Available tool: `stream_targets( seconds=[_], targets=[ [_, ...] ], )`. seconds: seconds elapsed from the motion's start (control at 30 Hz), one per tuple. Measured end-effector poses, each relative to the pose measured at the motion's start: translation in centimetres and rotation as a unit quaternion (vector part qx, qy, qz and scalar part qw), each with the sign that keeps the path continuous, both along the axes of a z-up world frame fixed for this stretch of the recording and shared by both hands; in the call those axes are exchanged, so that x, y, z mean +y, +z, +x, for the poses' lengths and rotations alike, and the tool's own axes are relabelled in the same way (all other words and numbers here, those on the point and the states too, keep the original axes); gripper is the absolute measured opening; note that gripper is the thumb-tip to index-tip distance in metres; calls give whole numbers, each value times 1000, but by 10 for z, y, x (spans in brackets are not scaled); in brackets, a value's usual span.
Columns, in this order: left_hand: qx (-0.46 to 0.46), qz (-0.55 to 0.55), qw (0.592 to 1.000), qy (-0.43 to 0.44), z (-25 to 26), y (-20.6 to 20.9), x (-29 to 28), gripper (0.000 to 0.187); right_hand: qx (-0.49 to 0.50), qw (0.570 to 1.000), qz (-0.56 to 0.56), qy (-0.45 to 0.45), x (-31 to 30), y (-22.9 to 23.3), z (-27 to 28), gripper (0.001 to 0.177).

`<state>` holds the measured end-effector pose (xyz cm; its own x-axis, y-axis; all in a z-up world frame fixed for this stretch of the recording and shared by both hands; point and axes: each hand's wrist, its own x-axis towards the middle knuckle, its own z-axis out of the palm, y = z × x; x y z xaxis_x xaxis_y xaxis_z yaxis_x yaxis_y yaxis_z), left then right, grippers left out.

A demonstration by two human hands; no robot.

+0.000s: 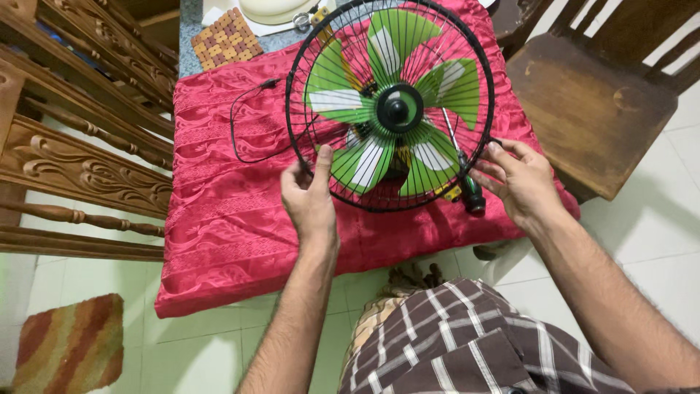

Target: The person uses a screwdriver to loosen and remove screws from the front grille of a small electric fan. They then detach the front grille and attempt to unscrew the central hub nut to remove the fan blades.

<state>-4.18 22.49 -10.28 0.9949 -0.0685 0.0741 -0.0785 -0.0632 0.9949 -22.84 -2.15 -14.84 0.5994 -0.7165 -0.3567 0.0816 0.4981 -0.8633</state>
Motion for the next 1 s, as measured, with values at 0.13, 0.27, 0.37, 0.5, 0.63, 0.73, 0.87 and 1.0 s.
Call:
stream_targets(
  seconds=[0.13, 0.27, 0.37, 0.5, 0.63, 0.73, 0.87, 1.0],
  targets=[
    [145, -121, 980, -58, -2, -13, 7, 51, 10, 999, 33, -6, 16, -7, -3, 26],
    [237, -135, 957, -99, -8, -20, 16, 46, -28, 999, 21, 21, 36, -19, -8, 25],
    [257, -161, 945, -127, -11, -23, 18, 53, -2, 999, 14, 33, 43, -21, -10, 25],
    [306, -192, 904, -229, -22, -32, 23, 67, 6, 999, -8, 36, 48, -14, -10, 27],
    [309, -193, 893, -263, -29, -42, 25, 69, 8, 999, -22, 43, 56, -7, -10, 31],
    [293, -215, 887, -286, -30, -50, 26, 56, 11, 998, -42, 37, 62, -6, -10, 34],
    [285, -221, 885, -293, -33, -64, 29, 43, 11, 997, -55, 46, 66, -8, -10, 34],
    [271, -199, 894, -296, -30, -77, 24, 34, 12, 996, -62, 57, 63, -10, -12, 35]
  ],
)
